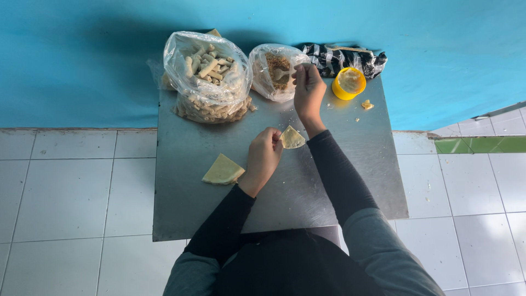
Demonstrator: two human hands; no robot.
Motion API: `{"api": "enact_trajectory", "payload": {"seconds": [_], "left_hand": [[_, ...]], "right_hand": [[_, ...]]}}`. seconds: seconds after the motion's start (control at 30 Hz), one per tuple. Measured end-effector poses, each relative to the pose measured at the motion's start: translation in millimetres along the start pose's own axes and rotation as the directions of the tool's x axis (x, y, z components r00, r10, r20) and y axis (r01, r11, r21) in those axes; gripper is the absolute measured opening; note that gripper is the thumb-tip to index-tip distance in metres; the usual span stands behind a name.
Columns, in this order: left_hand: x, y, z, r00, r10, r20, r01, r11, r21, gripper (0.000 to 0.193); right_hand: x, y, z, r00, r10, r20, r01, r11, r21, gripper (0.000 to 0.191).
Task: The person folds triangular pastry wrappers around a bit of filling by hand, pinching the edges closed, and sets each finished pastry on a growing stack on the metal table. They take filling from a plastic bag and press the wrappers flat before folding.
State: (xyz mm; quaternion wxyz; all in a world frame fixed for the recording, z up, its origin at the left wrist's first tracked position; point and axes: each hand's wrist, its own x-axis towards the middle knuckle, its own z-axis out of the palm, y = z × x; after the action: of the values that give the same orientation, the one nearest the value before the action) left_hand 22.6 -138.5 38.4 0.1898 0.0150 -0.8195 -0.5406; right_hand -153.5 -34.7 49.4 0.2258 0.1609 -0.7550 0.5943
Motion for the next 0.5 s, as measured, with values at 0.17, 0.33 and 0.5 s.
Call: {"api": "enact_trajectory", "payload": {"seconds": [0.17,0.33,0.5], "left_hand": [[-1,5,0,1.000,0.016,-0.007,-0.016,1.000,-0.010,0.017],[-1,4,4,1.000,0.026,-0.004,-0.026,1.000,-0.013,0.017],[1,-3,9,0.999,0.041,-0.035,-0.042,0.999,-0.029,0.018]], "right_hand": [[-3,27,0,0.973,0.231,-0.028,-0.213,0.933,0.291,0.024],[-3,40,-23,0.933,0.358,-0.035,-0.289,0.804,0.520,0.024],[-25,26,-73,0.909,0.416,0.033,-0.348,0.713,0.609,0.022]]}}
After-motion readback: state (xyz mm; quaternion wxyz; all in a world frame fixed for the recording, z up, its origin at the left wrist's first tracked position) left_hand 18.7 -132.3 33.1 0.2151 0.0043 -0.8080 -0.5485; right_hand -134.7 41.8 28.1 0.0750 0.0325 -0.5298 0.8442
